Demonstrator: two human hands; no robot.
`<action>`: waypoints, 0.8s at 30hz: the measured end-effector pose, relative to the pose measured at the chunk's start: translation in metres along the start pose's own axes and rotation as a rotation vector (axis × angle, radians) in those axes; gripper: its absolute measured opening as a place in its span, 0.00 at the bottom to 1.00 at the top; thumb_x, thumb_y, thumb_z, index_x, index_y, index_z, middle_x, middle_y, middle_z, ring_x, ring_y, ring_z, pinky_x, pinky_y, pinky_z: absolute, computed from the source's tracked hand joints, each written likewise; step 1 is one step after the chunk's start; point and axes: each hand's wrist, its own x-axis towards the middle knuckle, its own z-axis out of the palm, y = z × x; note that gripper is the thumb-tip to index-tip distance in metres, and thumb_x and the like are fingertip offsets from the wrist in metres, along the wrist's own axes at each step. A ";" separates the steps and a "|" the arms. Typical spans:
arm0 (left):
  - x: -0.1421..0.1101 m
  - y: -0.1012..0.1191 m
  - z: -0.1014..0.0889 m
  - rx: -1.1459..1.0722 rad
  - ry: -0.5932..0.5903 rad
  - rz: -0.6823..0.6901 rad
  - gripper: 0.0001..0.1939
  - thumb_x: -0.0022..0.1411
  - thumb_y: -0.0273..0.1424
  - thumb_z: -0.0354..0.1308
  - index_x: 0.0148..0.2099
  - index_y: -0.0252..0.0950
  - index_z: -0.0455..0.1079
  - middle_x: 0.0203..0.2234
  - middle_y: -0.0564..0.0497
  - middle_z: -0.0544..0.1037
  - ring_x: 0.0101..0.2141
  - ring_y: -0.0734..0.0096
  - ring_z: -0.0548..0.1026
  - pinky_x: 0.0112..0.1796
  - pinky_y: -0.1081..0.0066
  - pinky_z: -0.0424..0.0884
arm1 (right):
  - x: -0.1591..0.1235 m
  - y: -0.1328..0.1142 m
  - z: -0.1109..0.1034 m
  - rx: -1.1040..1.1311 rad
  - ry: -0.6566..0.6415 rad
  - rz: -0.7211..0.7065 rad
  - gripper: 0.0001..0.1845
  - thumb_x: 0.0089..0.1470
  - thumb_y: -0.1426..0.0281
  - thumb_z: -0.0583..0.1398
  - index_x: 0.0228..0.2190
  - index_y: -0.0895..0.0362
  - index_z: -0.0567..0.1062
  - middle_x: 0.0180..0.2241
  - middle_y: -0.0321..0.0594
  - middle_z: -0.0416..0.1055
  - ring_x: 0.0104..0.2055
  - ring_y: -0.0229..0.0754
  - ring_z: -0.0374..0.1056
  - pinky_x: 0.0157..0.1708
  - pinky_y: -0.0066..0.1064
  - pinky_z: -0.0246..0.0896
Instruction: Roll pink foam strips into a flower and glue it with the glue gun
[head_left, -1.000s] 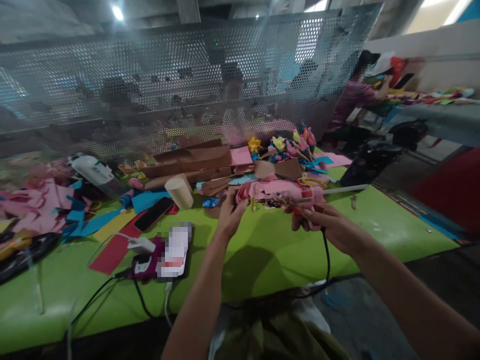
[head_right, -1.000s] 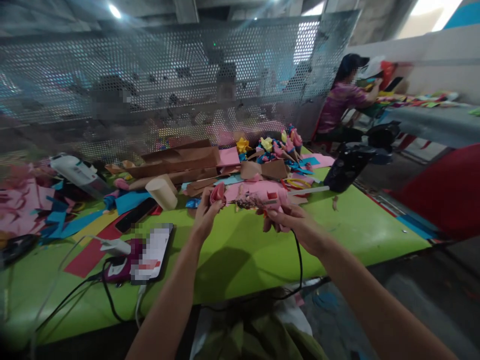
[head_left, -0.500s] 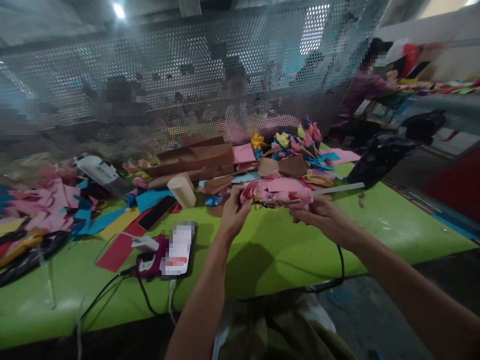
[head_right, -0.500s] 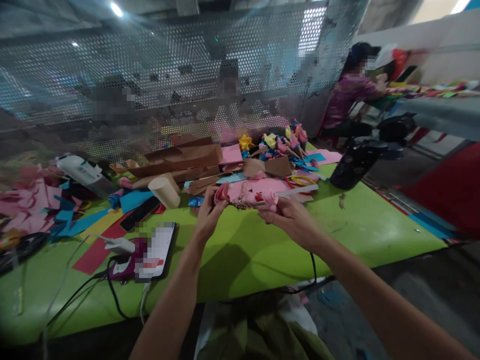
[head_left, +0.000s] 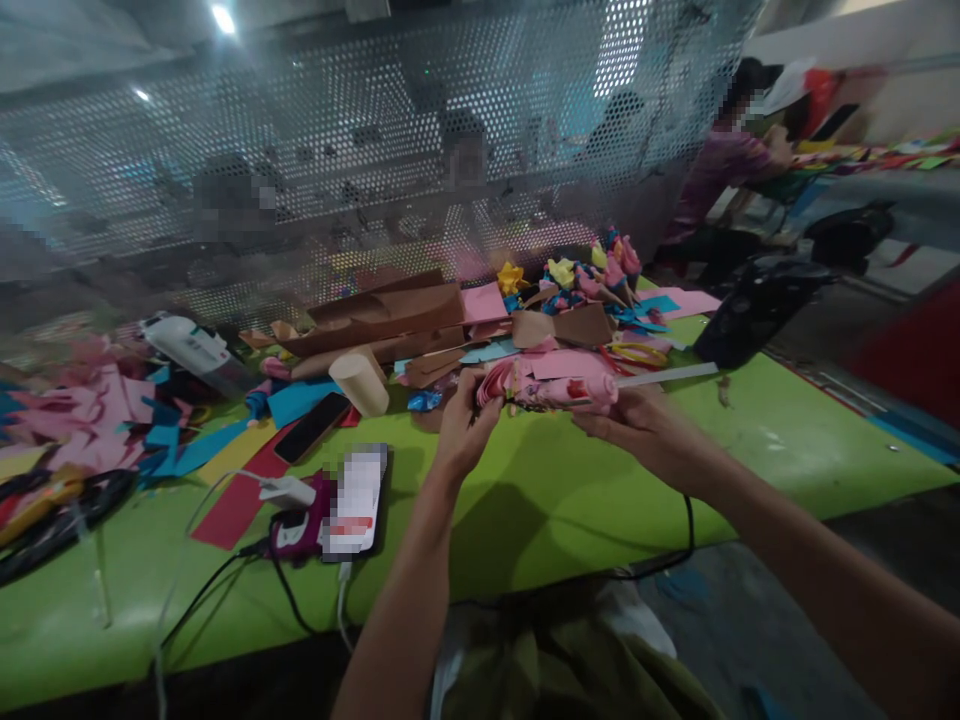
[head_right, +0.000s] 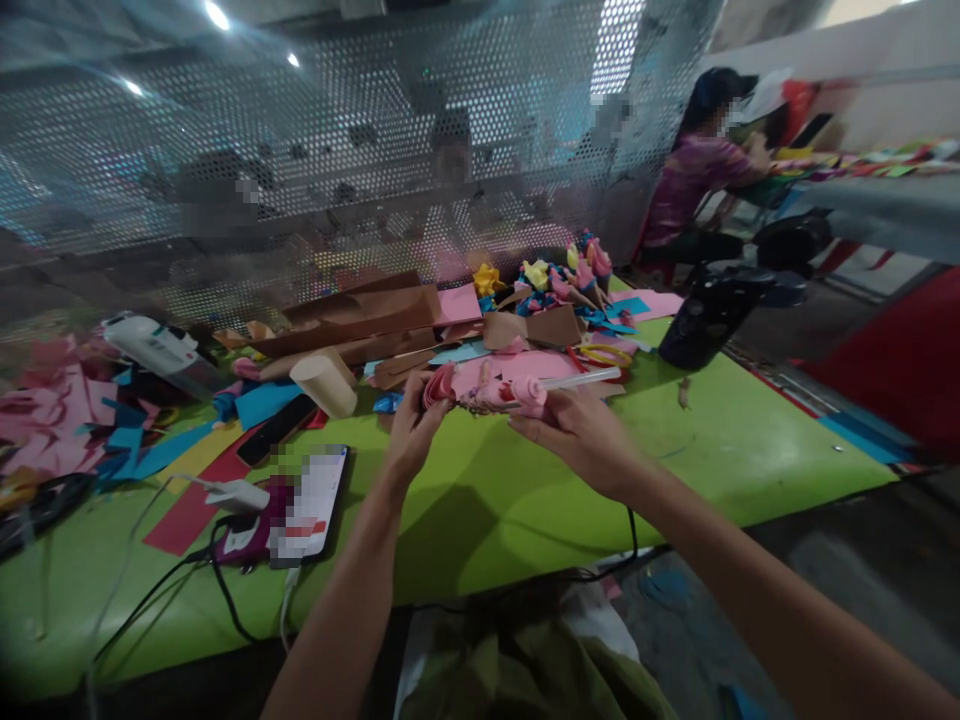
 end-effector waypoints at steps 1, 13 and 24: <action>0.000 -0.001 0.000 -0.001 0.004 0.001 0.10 0.64 0.38 0.55 0.46 0.40 0.65 0.34 0.53 0.70 0.35 0.70 0.66 0.39 0.71 0.64 | 0.000 -0.002 -0.001 -0.040 -0.001 0.000 0.26 0.56 0.49 0.57 0.18 0.55 0.66 0.17 0.34 0.60 0.21 0.37 0.55 0.23 0.31 0.45; 0.001 0.001 -0.001 0.004 -0.001 0.003 0.11 0.64 0.39 0.55 0.46 0.40 0.64 0.35 0.53 0.70 0.36 0.69 0.66 0.40 0.70 0.64 | -0.001 -0.014 -0.002 -0.188 -0.016 0.034 0.26 0.55 0.49 0.54 0.15 0.53 0.58 0.16 0.34 0.56 0.21 0.37 0.52 0.23 0.31 0.43; 0.001 -0.002 -0.001 -0.005 0.002 -0.015 0.11 0.64 0.40 0.55 0.46 0.41 0.64 0.36 0.53 0.71 0.37 0.69 0.67 0.41 0.70 0.64 | -0.001 -0.017 -0.003 -0.179 -0.008 0.041 0.27 0.55 0.49 0.53 0.15 0.53 0.58 0.16 0.33 0.55 0.20 0.37 0.52 0.22 0.31 0.43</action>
